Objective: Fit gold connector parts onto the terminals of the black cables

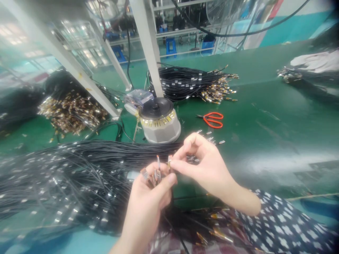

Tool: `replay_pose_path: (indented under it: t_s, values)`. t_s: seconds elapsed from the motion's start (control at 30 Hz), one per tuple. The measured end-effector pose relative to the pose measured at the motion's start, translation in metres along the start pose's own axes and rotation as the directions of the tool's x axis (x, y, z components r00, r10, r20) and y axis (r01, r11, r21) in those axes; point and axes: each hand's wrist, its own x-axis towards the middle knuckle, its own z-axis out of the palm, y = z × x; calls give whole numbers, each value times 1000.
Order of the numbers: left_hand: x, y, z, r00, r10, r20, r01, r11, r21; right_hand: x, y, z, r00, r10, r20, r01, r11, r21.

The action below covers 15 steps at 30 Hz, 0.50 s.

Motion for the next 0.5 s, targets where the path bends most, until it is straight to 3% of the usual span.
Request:
replay_pose_path:
  t_s: [0.1, 0.27, 0.4, 0.5]
  values:
    - [-2, 1, -1, 999, 23, 32, -24, 999, 29, -3, -5, -2, 1000, -11, 23, 12, 1000, -29]
    - [-1, 2, -7, 982, 1, 191, -3, 1000, 11, 3, -4, -11, 970, 145, 197, -159, 986, 59]
    - [8, 2, -13, 906, -113, 408, 133, 991, -21, 10, 8, -12, 911, 131, 391, -246, 934, 259]
    - [13, 2, -14, 857, -179, 483, 208, 978, -7, 11, 14, -11, 883, 93, 461, -265, 908, 324]
